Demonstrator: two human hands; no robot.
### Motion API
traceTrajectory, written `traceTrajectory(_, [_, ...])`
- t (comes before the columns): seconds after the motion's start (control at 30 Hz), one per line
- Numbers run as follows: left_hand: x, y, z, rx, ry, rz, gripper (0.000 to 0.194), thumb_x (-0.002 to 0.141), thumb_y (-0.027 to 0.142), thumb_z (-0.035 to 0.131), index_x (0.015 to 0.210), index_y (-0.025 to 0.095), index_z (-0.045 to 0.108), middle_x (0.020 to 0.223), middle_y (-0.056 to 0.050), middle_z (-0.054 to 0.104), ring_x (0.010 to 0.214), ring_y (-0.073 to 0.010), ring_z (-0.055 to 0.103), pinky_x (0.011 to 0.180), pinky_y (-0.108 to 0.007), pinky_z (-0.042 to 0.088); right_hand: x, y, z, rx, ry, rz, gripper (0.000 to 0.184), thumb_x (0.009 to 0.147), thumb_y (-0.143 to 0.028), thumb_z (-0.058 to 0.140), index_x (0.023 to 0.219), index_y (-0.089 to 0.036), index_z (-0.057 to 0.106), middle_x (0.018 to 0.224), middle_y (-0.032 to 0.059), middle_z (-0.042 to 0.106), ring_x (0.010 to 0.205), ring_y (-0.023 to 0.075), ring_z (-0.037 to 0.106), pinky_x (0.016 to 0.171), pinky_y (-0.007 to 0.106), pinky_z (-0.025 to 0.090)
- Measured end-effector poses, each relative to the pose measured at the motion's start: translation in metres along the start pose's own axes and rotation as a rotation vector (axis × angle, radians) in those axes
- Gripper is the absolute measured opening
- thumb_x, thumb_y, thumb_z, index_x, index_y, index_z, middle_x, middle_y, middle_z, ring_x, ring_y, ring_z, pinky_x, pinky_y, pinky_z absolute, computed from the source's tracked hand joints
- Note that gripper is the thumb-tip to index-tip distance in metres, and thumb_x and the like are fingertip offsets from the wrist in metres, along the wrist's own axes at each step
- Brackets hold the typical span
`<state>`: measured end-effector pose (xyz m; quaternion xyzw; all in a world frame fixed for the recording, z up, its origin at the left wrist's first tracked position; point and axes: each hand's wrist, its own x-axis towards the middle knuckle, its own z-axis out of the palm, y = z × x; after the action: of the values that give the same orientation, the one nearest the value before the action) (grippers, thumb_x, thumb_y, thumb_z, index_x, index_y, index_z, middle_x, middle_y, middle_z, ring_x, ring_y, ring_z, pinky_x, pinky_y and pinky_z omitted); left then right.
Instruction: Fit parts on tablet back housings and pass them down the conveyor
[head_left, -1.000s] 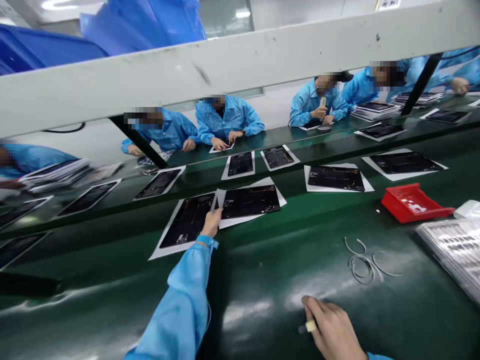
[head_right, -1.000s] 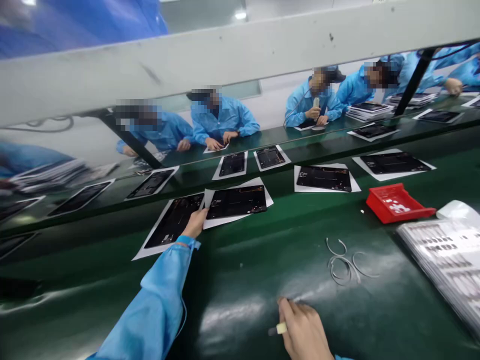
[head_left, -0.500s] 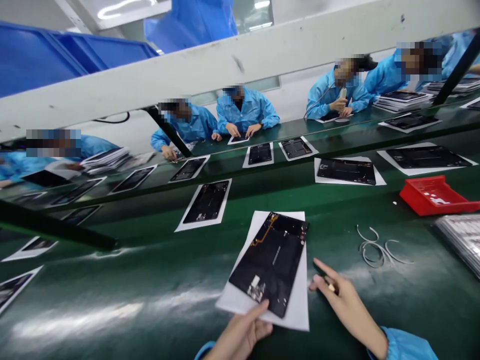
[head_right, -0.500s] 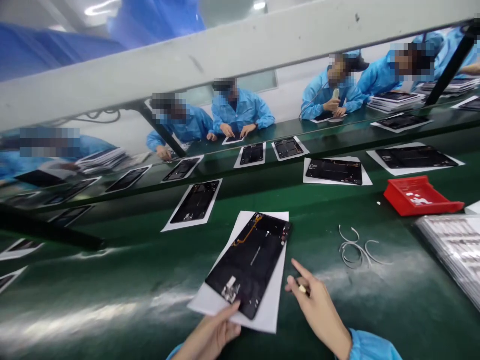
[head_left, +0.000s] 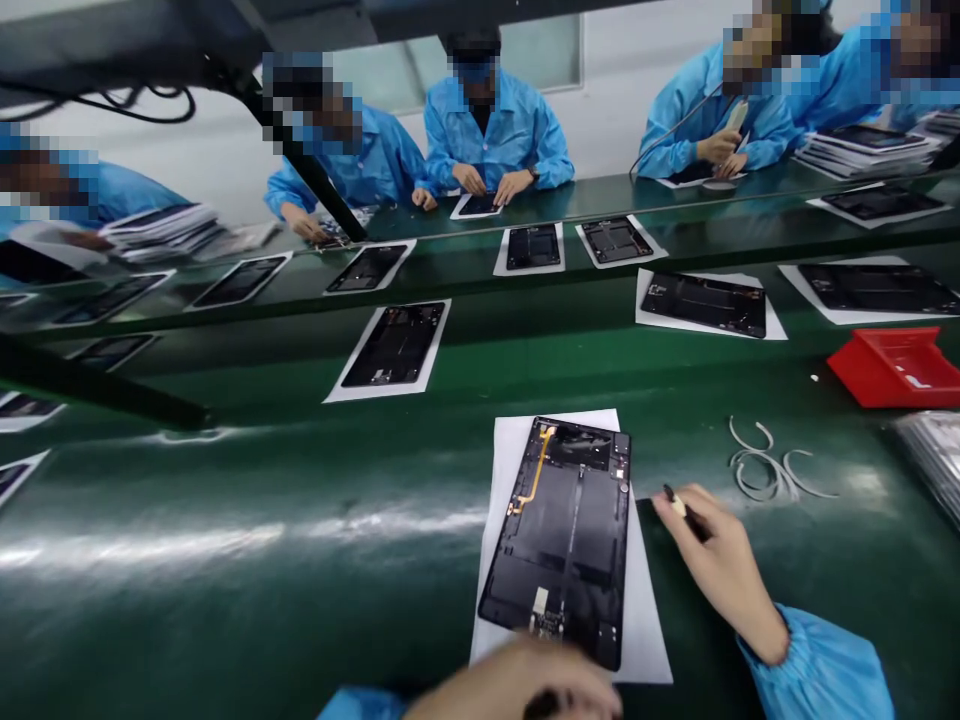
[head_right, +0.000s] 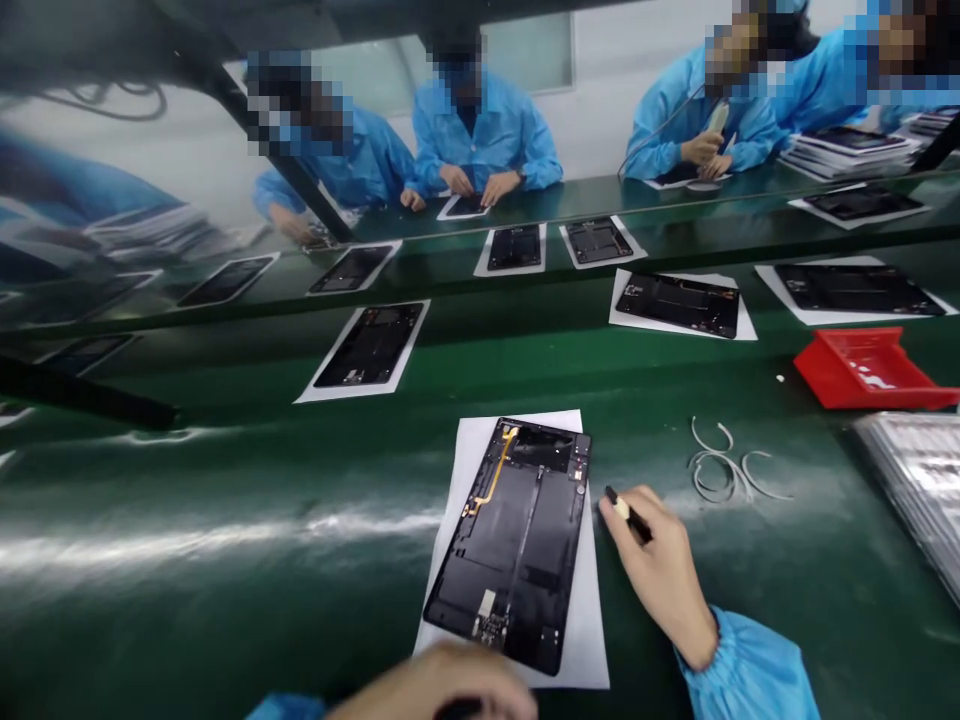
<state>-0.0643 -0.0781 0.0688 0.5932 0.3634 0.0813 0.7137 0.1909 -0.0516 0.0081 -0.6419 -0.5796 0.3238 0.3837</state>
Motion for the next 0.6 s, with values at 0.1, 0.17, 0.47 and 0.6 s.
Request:
traceTrajectory(0.1, [0.049, 0.020, -0.037, 0.419, 0.250, 0.220, 0.024, 0.093, 0.030, 0.053, 0.112, 0.024, 0.066, 0.111, -0.004, 0.067, 0.105, -0.0206, 0.060, 0.095, -0.033, 0.044, 0.005, -0.006, 0.001, 0.099, 0.085, -0.012, 0.036, 0.096, -0.045, 0.044, 0.081, -0.019, 0.065, 0.082, 0.0048, 0.062, 0.078, 0.0177, 0.059, 0.070, 0.027, 0.045])
traceTrajectory(0.17, [0.086, 0.024, -0.056, 0.584, 0.383, 0.333, 0.026, 0.091, 0.028, 0.056, 0.116, 0.024, 0.063, 0.116, -0.006, 0.063, 0.111, -0.0222, 0.056, 0.101, -0.036, 0.041, 0.008, -0.007, 0.007, 0.176, 0.087, 0.031, 0.040, 0.097, -0.047, 0.040, 0.085, -0.019, 0.066, 0.083, 0.0046, 0.062, 0.071, 0.0154, 0.059, 0.065, 0.026, 0.046])
traceTrajectory(0.47, [0.147, -0.003, -0.072, 0.663, 0.476, 0.483, 0.017, 0.085, 0.028, 0.066, 0.101, 0.024, 0.072, 0.102, -0.005, 0.065, 0.099, -0.0207, 0.059, 0.090, -0.036, 0.047, 0.012, -0.003, 0.033, 0.384, 0.087, 0.106, 0.023, 0.086, -0.042, 0.064, 0.087, -0.019, 0.064, 0.079, 0.0031, 0.064, 0.070, 0.0168, 0.064, 0.067, 0.027, 0.054])
traceTrajectory(0.6, [0.146, 0.001, -0.073, 0.624, 0.449, 0.464, 0.017, 0.083, 0.025, 0.069, 0.100, 0.024, 0.071, 0.104, -0.004, 0.065, 0.100, -0.0208, 0.059, 0.091, -0.036, 0.046, 0.011, -0.003, 0.032, 0.344, 0.103, 0.113, 0.016, 0.085, -0.036, 0.065, 0.086, -0.020, 0.065, 0.078, 0.0026, 0.065, 0.070, 0.0164, 0.065, 0.065, 0.026, 0.055])
